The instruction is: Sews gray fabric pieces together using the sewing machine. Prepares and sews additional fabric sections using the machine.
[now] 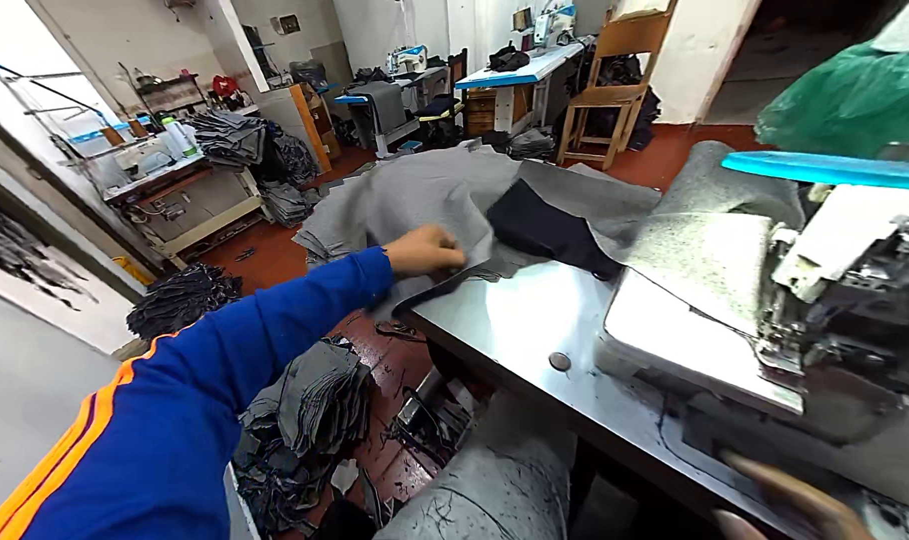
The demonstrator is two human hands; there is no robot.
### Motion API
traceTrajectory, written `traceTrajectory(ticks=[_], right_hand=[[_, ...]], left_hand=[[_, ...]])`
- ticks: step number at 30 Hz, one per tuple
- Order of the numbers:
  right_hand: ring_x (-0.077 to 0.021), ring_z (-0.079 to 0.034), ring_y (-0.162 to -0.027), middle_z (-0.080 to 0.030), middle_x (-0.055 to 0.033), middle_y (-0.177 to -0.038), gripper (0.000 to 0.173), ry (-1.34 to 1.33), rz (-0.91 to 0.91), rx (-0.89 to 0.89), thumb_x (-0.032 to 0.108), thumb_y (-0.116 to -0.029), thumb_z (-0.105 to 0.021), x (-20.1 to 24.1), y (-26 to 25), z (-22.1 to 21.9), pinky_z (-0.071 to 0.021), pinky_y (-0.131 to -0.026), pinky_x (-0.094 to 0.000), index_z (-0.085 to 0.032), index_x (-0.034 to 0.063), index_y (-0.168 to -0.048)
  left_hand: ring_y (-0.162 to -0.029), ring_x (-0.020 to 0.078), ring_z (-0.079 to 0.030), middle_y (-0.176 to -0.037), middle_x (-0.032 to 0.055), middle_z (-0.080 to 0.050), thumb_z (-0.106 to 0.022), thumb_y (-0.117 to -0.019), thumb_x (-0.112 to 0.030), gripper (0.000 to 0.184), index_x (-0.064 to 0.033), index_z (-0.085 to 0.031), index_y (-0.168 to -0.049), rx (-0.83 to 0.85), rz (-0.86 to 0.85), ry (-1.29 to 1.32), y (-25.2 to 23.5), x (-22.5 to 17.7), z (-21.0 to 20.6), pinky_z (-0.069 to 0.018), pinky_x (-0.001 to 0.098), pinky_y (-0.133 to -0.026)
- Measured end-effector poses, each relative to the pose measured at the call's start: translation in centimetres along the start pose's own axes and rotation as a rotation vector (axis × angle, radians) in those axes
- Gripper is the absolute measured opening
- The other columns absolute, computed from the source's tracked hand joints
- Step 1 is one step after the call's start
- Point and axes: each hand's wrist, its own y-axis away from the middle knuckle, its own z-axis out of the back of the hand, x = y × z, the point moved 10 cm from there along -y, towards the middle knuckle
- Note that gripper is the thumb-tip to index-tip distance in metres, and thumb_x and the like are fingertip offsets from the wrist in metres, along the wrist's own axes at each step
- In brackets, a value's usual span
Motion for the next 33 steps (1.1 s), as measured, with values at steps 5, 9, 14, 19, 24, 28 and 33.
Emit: traceTrajectory(ticks=[5, 9, 14, 19, 24, 28, 33], right_hand=[[-0.0062, -0.063, -0.119, -0.064, -0.0084, -0.132, 0.103, -0.489, -0.28, 0.014, 0.05, -0.073, -0.085, 1.9, -3.5, -9.3, -0.0542, -0.1, -0.0277, -0.04, -0.0107, -0.144], [-0.0043, -0.069, -0.084, -0.073, -0.0067, -0.085, 0.014, -0.408, -0.452, -0.225, 0.006, -0.0922, -0.066, 1.1, -3.8, -11.6, -0.0571, -0.082, -0.0246, -0.071, -0.0059, -0.096], [-0.012, -0.073, -0.076, -0.073, -0.009, -0.087, 0.021, -0.332, -0.333, 0.036, 0.011, -0.1009, -0.058, 0.5, 0.5, -6.5, -0.063, -0.072, -0.0312, -0.068, -0.0065, -0.102], [-0.0292, -0.073, -0.081, -0.074, -0.0153, -0.095, 0.026, 0.81, -0.392, -0.286, 0.012, -0.1004, -0.055, -1.6, 5.9, 16.8, -0.0603, -0.072, -0.0505, -0.071, 0.0015, -0.118], [-0.0583, -0.061, -0.106, -0.062, -0.038, -0.113, 0.022, 1.037, -0.838, -0.119, -0.004, -0.0953, -0.061, -6.9, 9.8, 27.3, -0.048, -0.091, -0.0721, -0.066, -0.0116, -0.115], [-0.0494, -0.065, -0.102, -0.064, -0.0314, -0.11, 0.018, 1.004, -0.935, 0.032, -0.003, -0.0947, -0.065, -8.1, 9.3, 27.4, -0.0507, -0.09, -0.0659, -0.065, -0.0108, -0.111], [-0.0411, -0.064, -0.081, -0.065, -0.0243, -0.09, 0.015, 0.895, -0.81, 0.147, -0.005, -0.0819, -0.079, -7.7, 7.4, 28.6, -0.0515, -0.076, -0.0625, -0.069, -0.0067, -0.093]], left_hand=[[-0.061, 0.0071, -0.065, -0.073, 0.0014, -0.063, -0.047, -0.1068, -0.005, 0.013, 0.0, -0.056, -0.099, -0.099, -0.171, 0.766, -1.2, -12.1, -9.5, -0.0595, 0.0251, -0.063], [-0.118, 0.0175, -0.066, -0.127, 0.0142, -0.068, -0.062, -0.0954, -0.003, 0.028, 0.0055, -0.068, -0.122, -0.304, -0.686, 0.234, -2.0, -14.6, -15.0, -0.0527, 0.0338, -0.105], [-0.142, 0.0238, -0.051, -0.145, 0.0042, -0.062, -0.042, -0.1075, -0.041, 0.047, -0.0136, -0.067, -0.137, -0.356, -0.931, -0.296, 2.4, -11.3, -17.3, -0.036, 0.047, -0.121], [-0.131, 0.0361, -0.059, -0.137, 0.0135, -0.067, -0.036, -0.1045, -0.058, 0.066, -0.0087, -0.069, -0.133, -0.416, -0.82, -0.414, 1.0, -11.5, -15.9, -0.0445, 0.055, -0.108], [-0.092, 0.0452, -0.063, -0.096, 0.0222, -0.067, -0.049, -0.0966, -0.057, 0.061, -0.0002, -0.071, -0.101, -0.491, -0.826, -0.355, -1.4, -15.4, -16.1, -0.0493, 0.06, -0.077], [-0.1, 0.048, -0.063, -0.107, 0.0246, -0.067, -0.035, -0.0976, -0.066, 0.075, -0.0018, -0.068, -0.118, -0.549, -0.745, -0.406, -1.6, -15.3, -16.8, -0.0471, 0.0625, -0.085], [-0.113, 0.0426, -0.061, -0.116, 0.0196, -0.066, -0.038, -0.0985, -0.062, 0.066, -0.0036, -0.067, -0.109, -0.405, -0.766, -0.416, -2.1, -15.2, -16.8, -0.0443, 0.0615, -0.092]])
